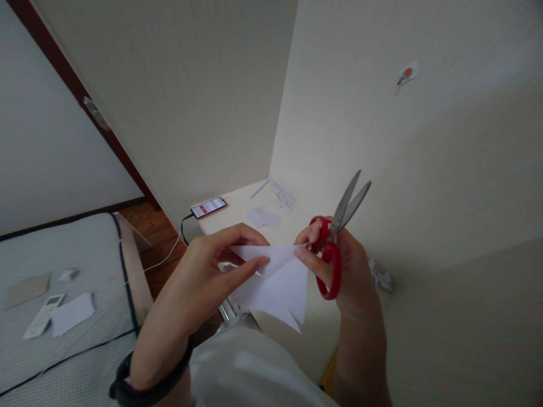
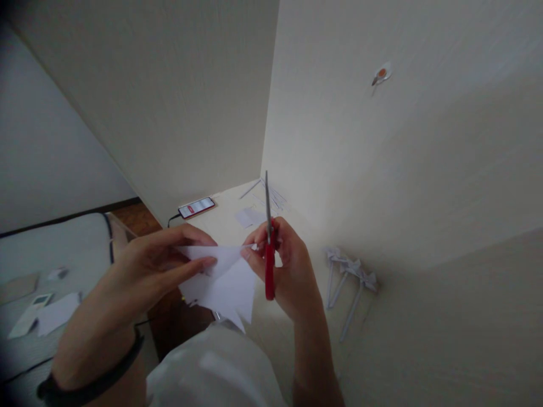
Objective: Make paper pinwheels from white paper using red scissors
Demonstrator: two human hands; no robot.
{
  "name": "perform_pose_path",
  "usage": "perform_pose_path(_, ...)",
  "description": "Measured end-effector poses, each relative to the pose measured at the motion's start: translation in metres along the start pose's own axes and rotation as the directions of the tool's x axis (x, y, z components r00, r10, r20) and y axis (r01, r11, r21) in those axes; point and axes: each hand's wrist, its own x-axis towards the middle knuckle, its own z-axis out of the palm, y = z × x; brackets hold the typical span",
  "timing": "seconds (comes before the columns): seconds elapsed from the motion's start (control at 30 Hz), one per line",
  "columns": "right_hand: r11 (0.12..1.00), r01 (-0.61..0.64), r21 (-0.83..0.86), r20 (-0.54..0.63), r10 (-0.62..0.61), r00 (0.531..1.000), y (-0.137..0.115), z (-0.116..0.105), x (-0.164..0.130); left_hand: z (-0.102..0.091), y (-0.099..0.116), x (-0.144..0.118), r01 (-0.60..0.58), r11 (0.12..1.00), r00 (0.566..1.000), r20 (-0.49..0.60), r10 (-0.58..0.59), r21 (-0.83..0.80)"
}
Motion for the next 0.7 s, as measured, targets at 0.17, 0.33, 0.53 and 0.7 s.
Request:
perform_pose_path(0.17, 0.989, -0.051, -0.142, 0.031, 0.056, 0.998, -0.005, 0.004, 0.0, 0.001, 0.001, -0.001, -0.02, 0.999, 0.992, 0.128, 0.016, 0.028)
perform_pose_path(0.33, 0.986, -0.039, -0.162, 0.111, 0.058, 0.992, -0.005, 0.008, -0.001, 0.004, 0.005, 0.0, -0.024, 0.999, 0.996, 0.089, 0.021, 0.027)
perform_pose_path(0.53, 0.998, 0.001, -0.058, 0.06, 0.003, 0.998, -0.005, 0.008, 0.001, 0.007, 0.005, 0.001, -0.029, 0.999, 0.999, 0.017, 0.029, -0.013)
perform_pose_path(0.7, 0.991, 0.086, -0.1, 0.034, -0.083, 0.996, -0.004, 0.012, 0.002, 0.01, 0.009, 0.0, -0.024, 0.999, 1.0, 0.01, 0.024, -0.023)
